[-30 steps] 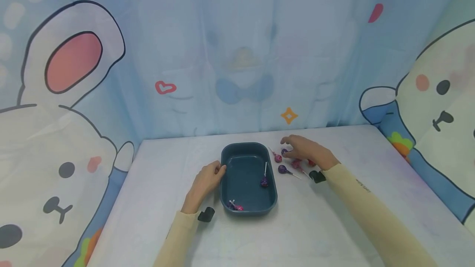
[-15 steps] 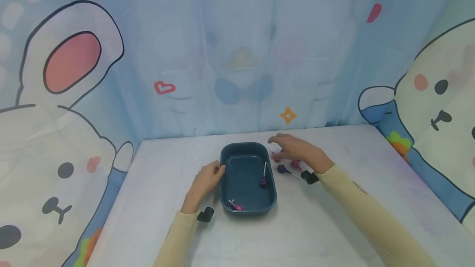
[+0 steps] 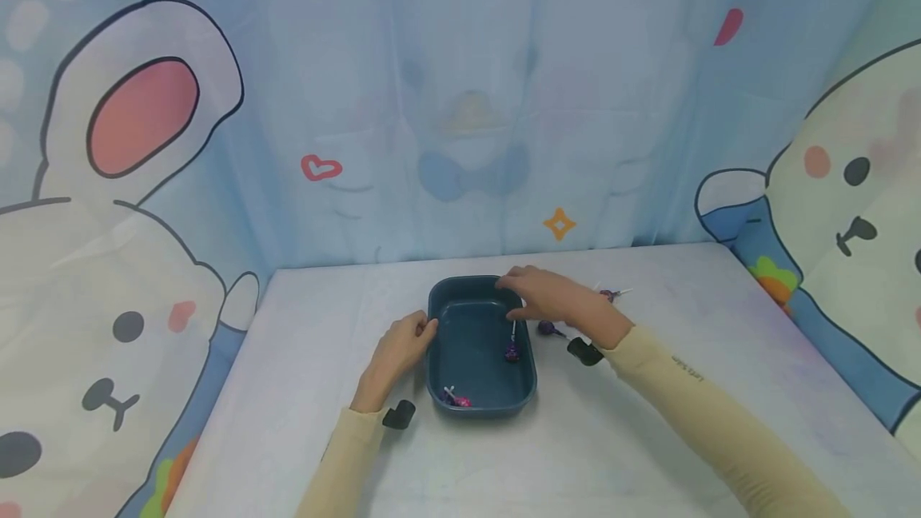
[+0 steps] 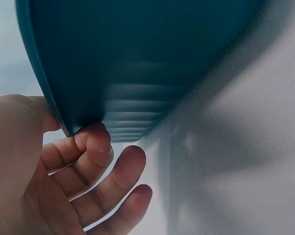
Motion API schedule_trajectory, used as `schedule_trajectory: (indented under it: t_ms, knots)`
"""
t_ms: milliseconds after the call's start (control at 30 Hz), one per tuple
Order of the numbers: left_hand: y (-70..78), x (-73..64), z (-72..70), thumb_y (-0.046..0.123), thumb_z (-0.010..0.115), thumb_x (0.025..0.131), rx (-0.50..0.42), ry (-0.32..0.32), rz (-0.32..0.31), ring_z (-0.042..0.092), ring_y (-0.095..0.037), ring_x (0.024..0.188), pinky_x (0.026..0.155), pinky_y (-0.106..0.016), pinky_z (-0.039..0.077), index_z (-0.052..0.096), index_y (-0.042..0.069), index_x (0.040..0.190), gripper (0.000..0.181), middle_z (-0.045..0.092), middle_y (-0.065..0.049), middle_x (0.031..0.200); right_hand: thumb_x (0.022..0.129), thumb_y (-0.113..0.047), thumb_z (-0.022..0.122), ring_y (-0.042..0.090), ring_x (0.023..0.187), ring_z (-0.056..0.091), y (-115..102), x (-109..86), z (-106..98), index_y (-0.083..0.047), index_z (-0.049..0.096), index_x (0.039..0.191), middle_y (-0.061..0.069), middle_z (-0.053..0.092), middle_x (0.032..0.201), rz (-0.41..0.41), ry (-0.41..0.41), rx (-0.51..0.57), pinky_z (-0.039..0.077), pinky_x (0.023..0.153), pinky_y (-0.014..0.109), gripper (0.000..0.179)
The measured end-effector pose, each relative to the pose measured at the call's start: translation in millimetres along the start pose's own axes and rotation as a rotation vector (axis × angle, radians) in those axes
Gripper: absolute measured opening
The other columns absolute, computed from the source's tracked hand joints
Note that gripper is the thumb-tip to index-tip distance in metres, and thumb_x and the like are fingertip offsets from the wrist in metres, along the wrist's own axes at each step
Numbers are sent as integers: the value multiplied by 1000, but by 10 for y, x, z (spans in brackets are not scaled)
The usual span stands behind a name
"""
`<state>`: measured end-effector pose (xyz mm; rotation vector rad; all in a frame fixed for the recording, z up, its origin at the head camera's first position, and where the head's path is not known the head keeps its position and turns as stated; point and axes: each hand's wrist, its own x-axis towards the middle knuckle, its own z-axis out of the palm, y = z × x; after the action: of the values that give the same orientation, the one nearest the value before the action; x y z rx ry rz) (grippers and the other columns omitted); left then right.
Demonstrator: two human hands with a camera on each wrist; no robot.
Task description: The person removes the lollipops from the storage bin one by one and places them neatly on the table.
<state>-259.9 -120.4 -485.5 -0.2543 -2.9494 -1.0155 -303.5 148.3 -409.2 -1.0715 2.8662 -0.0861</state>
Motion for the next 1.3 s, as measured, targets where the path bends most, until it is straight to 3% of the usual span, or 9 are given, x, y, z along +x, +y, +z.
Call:
schedule_trajectory:
  t_ms: [167,367,533,1033,1300]
  knots:
    - [-6,8,11,39,46,94,2,2,3,41,-10,53,48,-26,31,49,15,76,30,44,3,60,80,-34,70,24,102,53,-161,22,-23,-11,52,124,7,56,115,-42,3,-121,45,84,40,53]
    - [0,14,7,38,46,94,-8,3,9,41,-11,53,48,-26,32,49,15,77,29,45,3,61,79,-35,71,23,102,54,-353,54,-12,-13,54,123,7,57,114,-34,-105,-197,45,86,41,52]
    - [-5,18,10,39,46,94,-2,0,4,42,-11,53,48,-26,32,50,15,76,30,46,3,60,79,-37,70,22,102,54,-450,72,125,-17,57,121,5,59,115,-61,-150,-264,45,86,40,48]
    - [-19,4,20,40,46,94,-7,-3,-4,42,-11,54,49,-26,33,49,16,76,31,46,3,61,75,-27,73,24,96,54,-633,-1,370,-16,67,101,5,64,102,-49,-194,-328,40,82,41,29]
    - [-13,-1,14,39,46,94,-11,-1,5,42,-11,54,49,-27,33,49,15,76,30,46,3,61,79,-22,71,25,97,54,-658,-8,386,-15,67,103,6,64,104,-13,-215,-339,39,88,43,25]
